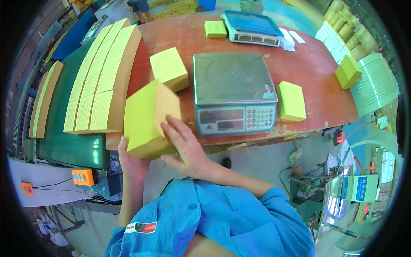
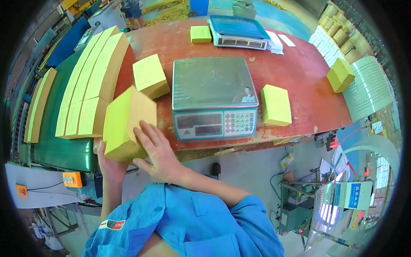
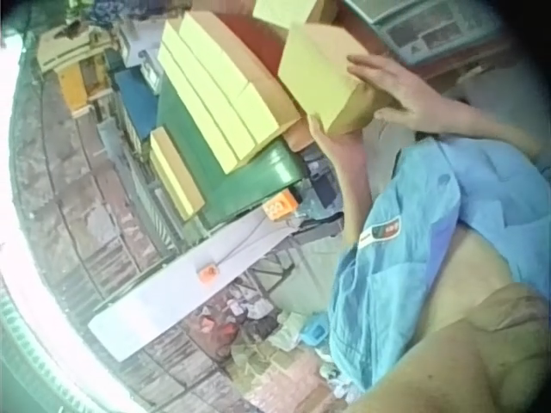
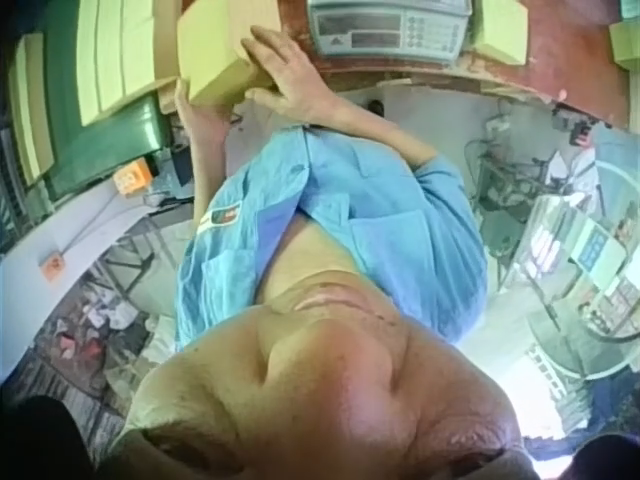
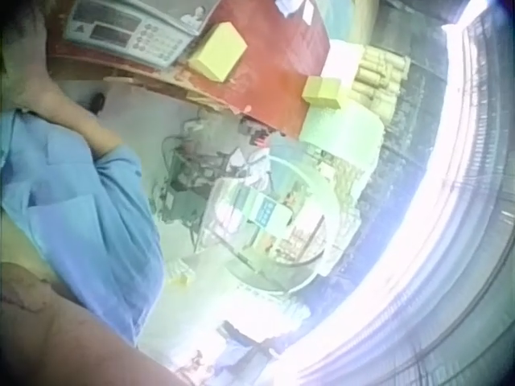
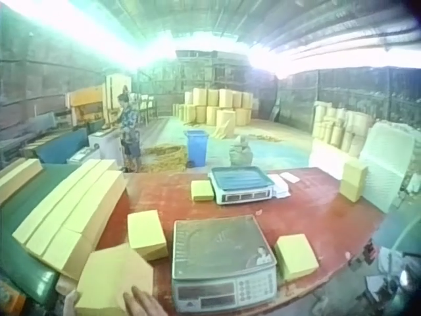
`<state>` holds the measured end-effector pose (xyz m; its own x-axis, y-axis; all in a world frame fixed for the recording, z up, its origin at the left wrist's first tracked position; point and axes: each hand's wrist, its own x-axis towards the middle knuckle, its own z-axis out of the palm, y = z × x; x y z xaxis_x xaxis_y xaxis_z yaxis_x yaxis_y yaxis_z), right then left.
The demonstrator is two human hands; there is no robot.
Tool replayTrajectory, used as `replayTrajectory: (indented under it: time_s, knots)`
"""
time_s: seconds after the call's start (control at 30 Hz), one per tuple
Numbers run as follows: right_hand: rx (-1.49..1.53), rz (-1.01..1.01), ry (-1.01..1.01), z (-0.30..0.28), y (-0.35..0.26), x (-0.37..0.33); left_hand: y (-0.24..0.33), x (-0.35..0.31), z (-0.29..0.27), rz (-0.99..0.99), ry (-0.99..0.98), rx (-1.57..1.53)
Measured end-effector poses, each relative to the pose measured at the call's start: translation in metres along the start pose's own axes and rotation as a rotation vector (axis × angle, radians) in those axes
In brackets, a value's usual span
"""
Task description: The recorder weighs stacks of yellow paper sheets on a digital scale and stacks them on a table in a workshop.
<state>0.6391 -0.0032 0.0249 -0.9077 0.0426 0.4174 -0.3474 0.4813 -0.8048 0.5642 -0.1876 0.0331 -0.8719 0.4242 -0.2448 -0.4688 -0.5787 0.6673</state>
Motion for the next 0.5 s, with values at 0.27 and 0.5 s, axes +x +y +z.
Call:
replayTrajectory:
  time_s: [0.27,0.5]
  knots:
    - [-0.582,-0.169,0.222,-0.165,0.027,0.057,-0.094,0.107,0.161,-0.152,-0.423,-0.371]
    - [-0.734,-0.1,0.072,-0.244,0.075,0.076,-0.177,0.139,0.195,-0.288,-0.546,-0.562]
